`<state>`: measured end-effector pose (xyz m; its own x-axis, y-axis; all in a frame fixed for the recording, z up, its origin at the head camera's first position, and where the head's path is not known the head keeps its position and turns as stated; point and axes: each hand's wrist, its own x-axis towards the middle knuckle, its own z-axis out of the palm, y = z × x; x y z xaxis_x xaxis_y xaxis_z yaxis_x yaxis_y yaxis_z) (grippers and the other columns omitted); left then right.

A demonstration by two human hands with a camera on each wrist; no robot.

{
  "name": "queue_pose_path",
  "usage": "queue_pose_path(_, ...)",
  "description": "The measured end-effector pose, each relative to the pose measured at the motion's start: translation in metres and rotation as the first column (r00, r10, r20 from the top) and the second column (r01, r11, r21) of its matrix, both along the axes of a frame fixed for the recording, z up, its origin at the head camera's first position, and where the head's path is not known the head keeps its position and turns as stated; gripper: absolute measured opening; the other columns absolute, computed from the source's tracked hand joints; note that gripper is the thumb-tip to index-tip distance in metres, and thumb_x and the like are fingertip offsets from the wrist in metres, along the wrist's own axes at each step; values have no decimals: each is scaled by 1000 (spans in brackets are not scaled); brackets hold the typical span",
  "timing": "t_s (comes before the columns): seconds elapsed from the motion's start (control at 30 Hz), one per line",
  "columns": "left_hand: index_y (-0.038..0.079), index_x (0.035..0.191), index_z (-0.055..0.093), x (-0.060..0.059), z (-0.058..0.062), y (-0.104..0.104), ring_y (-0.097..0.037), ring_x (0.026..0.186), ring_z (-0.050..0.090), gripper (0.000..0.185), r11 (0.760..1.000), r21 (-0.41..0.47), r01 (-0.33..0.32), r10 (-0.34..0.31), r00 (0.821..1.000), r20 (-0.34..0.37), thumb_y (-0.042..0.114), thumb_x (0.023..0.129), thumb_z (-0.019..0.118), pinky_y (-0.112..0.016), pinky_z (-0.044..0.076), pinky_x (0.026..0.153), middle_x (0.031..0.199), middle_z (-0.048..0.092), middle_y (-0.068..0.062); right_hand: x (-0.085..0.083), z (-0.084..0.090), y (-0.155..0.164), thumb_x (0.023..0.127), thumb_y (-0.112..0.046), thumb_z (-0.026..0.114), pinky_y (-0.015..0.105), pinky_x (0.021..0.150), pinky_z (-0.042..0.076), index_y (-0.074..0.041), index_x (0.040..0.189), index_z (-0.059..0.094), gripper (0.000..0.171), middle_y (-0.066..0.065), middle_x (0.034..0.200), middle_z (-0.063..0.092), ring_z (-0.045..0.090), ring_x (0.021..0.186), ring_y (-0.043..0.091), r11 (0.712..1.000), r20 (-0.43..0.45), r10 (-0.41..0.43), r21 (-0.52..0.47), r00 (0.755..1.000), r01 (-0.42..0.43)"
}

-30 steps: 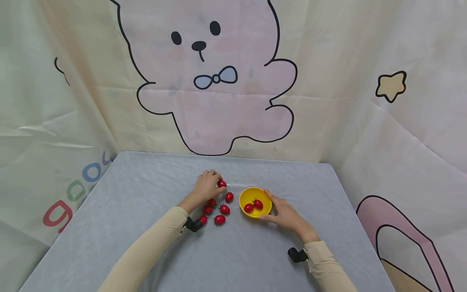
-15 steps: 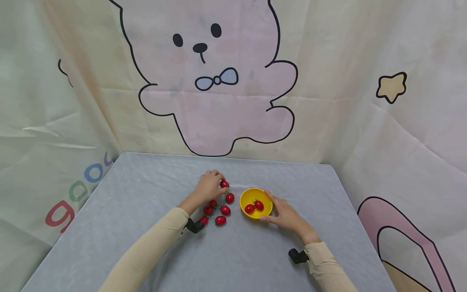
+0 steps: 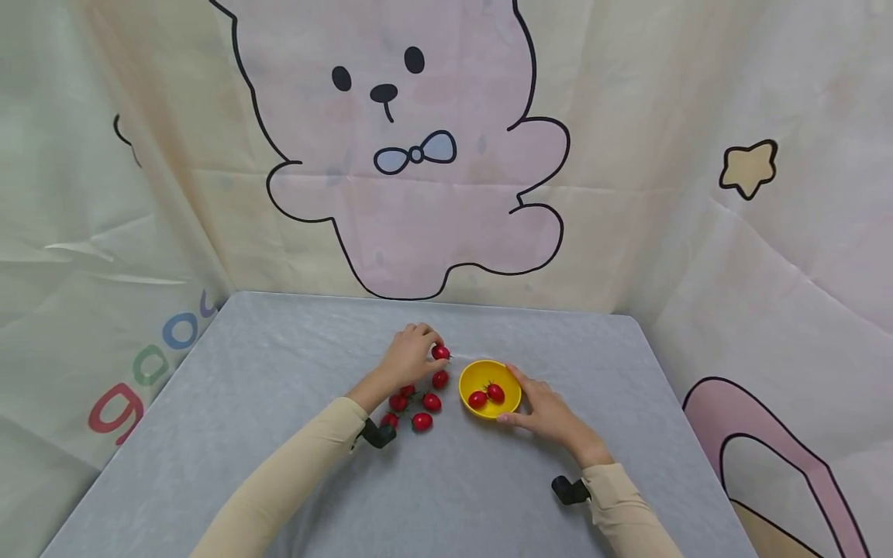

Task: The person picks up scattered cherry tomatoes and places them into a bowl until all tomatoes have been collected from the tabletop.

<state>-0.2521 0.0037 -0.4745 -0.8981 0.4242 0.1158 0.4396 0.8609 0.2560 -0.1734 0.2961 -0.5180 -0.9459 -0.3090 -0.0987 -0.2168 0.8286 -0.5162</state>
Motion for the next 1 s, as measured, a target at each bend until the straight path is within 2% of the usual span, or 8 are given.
queue_pose_path(0.37, 20, 116, 68, 9, 8, 12, -22, 109, 52, 37, 999, -17, 43, -43, 999, 8, 46, 91, 65, -41, 47, 97, 122, 61, -3, 1, 0, 0, 81, -61, 70, 66, 110, 34, -22, 159, 17, 102, 19, 160, 33, 41, 137, 44, 1000, 7, -9, 9, 1000, 9)
queue_pose_path(1.0, 22, 112, 67, 12, 7, 25, -21, 112, 51, 33, 997, -4, 79, -79, 997, 13, 47, 91, 66, -43, 45, 101, 124, 60, 0, 2, -2, -1, 83, -60, 69, 66, 109, 35, -23, 159, 19, 99, 18, 161, 32, 42, 136, 43, 1000, -9, -5, -2, 1000, 5)
